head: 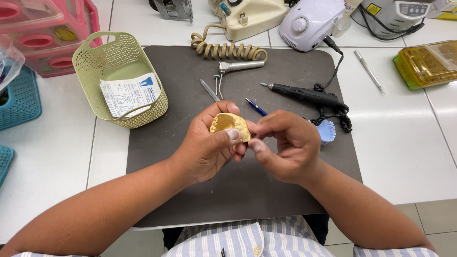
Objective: The person uses a rotary handpiece to grind and shape a small tooth-shaped object, then repeatedly fits it into a yellow dental cast to check alignment. The person also handles a blue dental cast and various tools on the workbench.
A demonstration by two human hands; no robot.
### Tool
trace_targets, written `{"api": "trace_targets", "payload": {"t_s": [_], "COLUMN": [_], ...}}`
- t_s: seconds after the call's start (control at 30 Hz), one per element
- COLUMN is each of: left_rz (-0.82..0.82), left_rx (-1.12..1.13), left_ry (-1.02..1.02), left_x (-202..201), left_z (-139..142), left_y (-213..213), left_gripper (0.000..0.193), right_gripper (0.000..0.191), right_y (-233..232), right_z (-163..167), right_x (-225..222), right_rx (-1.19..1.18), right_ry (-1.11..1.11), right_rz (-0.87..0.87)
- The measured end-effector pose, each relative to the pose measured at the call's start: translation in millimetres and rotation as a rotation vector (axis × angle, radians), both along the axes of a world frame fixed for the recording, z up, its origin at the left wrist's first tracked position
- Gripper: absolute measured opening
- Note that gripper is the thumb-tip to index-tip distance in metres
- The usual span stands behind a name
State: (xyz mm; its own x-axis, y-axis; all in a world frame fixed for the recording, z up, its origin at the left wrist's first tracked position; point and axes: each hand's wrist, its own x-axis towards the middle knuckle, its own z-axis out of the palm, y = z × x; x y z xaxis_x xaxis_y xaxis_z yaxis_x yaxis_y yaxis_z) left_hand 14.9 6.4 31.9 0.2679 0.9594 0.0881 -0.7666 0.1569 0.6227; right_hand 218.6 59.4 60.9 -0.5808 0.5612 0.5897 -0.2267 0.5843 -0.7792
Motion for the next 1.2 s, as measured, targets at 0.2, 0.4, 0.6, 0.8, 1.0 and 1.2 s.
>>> {"api": "trace_targets", "payload": {"t_s": [0.2,0.4,0.6,0.8,1.0,1.2], "left_rz": [-0.33,-0.383,-0.351,-0.177,-0.118,-0.181], "left_rx": [0.029,0.072,0.156,0.168,0.176,0.031], "left_ry": [-0.13,-0.105,-0.027,0.338,0.553,0.432], "left_x": [-11,-9,-8,1,3,4], "left_z": [4,7,11,15,16,12], "left_y": [0,-2,-4,-5,-6,-4], "left_gripper": [0.042,0.044,0.034,0.064,0.078,0.074], "right_gripper": [0.028,0.033,0.037,0.052,0.054,0.055], "right_y": [-9,-12,-13,-20,-22,-22], "right_z": [3,10,15,14,14,12], "right_x": [5,6,4,1,0,-1], "right_rx": [0.294,0.353,0.365,0.413,0.411,0.433], "right_ry": [0.024,0.001,0.016,-0.04,-0.056,-0.075], "right_rz": [-0.029,-0.059,0.004,-0.082,-0.043,-0.112]}}
